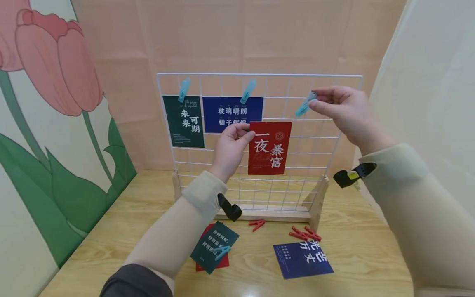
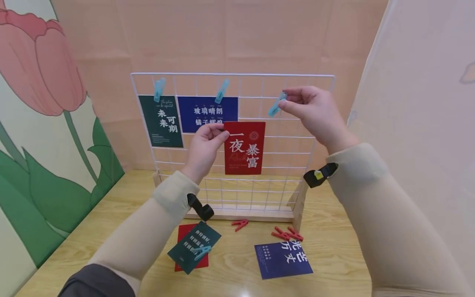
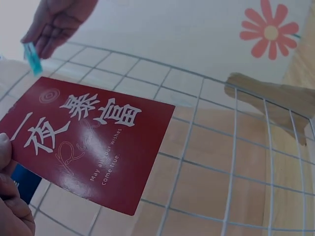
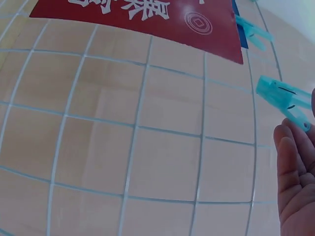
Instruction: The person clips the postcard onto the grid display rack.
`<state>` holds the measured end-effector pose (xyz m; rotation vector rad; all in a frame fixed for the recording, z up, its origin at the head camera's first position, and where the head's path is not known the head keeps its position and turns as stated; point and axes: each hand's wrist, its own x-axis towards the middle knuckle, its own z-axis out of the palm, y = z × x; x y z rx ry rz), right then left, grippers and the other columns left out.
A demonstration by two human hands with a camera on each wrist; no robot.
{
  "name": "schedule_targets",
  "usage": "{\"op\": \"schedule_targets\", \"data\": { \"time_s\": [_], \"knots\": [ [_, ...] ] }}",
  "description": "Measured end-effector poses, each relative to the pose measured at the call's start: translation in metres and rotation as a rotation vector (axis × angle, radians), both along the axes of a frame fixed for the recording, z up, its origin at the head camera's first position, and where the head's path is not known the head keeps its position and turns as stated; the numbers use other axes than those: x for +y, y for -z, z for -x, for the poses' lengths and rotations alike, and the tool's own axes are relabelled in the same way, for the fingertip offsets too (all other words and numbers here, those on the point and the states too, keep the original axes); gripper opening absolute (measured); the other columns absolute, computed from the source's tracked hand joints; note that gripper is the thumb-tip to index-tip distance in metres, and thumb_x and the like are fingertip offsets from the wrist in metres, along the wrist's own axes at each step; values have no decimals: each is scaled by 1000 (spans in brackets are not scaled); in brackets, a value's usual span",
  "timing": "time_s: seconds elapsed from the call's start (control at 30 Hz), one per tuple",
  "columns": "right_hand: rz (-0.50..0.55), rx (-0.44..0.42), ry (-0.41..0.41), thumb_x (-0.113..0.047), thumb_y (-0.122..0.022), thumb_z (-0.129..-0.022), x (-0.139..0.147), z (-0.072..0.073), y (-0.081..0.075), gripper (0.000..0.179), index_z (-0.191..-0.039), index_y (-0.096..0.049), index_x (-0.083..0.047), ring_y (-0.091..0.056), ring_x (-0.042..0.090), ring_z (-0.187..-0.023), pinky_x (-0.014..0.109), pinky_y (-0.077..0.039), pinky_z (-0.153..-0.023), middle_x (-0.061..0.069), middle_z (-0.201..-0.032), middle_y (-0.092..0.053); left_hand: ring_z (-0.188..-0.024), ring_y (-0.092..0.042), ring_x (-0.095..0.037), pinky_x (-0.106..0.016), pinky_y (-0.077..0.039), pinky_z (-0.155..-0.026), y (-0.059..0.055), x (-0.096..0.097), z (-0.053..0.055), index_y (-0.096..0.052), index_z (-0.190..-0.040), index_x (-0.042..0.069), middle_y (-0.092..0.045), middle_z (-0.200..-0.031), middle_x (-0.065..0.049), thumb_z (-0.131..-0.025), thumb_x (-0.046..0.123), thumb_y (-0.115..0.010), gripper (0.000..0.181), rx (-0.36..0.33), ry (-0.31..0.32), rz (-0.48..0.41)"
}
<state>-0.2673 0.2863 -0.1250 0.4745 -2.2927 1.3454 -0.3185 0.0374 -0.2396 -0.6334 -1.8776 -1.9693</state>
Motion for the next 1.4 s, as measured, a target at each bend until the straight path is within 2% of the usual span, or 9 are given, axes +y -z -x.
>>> {"op": "schedule_targets", "data": {
  "time_s": [0.2, 0.33, 0.47, 0.7, 0.87, 1.1, 1.23, 1.4],
  "knots": [
    [50, 6, -32, -20, -73, -86, -1, 6, -11, 44, -126, -62, -4, -62, 9, -90, 11, -46, -78, -5, -96, -68, -86, -59, -16, -26, -50, -79, -15, 9, 5, -64, -110, 15, -62, -91, -4, -92, 21, -66, 19, 35, -16, 12],
    [63, 14, -27, -21, -73, -86, -2, 10, -16, 40, -121, -63, -3, -63, 10, -91, 11, -47, -80, -5, -95, -69, -84, -59, -15, -24, -50, -78, -22, 13, 7, -65, -110, 16, -62, -89, -2, -92, 23, -66, 19, 35, -36, 30],
    [120, 20, -12, -22, -74, -85, -7, 15, -19, 39, -119, -65, -3, -63, 10, -90, 12, -47, -79, -4, -94, -69, -84, -60, -14, -24, -51, -78, -26, 16, 10, -65, -109, 15, -62, -88, -3, -92, 21, -66, 19, 42, -43, 28],
    [223, 63, 5, -20, -75, -84, -15, 23, -21, 29, -107, -68, -4, -62, 10, -86, 16, -46, -78, -3, -93, -69, -86, -62, -13, -23, -51, -79, -31, 21, 11, -64, -110, 14, -63, -89, -3, -92, 20, -66, 19, 23, -38, 22],
    [232, 77, 35, -21, -74, -85, -18, 28, -23, 27, -106, -69, -5, -61, 11, -82, 21, -45, -76, -4, -93, -69, -86, -62, -13, -23, -52, -79, -34, 24, 9, -64, -110, 15, -62, -90, -3, -92, 19, -66, 19, 7, -43, 5],
    [291, 85, 2, -15, -72, -86, -22, 33, -20, 21, -102, -68, -3, -60, 12, -79, 23, -46, -77, -2, -90, -68, -82, -60, -14, -23, -52, -76, -36, 26, 9, -65, -109, 14, -62, -88, -3, -91, 17, -67, 18, 0, -46, 2],
    [283, 91, 2, -12, -71, -87, -23, 35, -20, 15, -99, -69, -4, -59, 12, -77, 23, -46, -75, -3, -87, -68, -82, -60, -14, -22, -52, -75, -37, 28, 9, -65, -109, 14, -62, -88, -3, -91, 17, -67, 18, 3, -49, -6],
    [246, 64, 12, -16, -70, -88, -24, 36, -19, 17, -100, -68, -5, -58, 12, -80, 23, -45, -76, -3, -91, -68, -83, -60, -13, -22, -51, -75, -37, 29, 10, -65, -109, 14, -62, -89, -2, -92, 18, -66, 18, 4, -63, -1]
  ]
}}
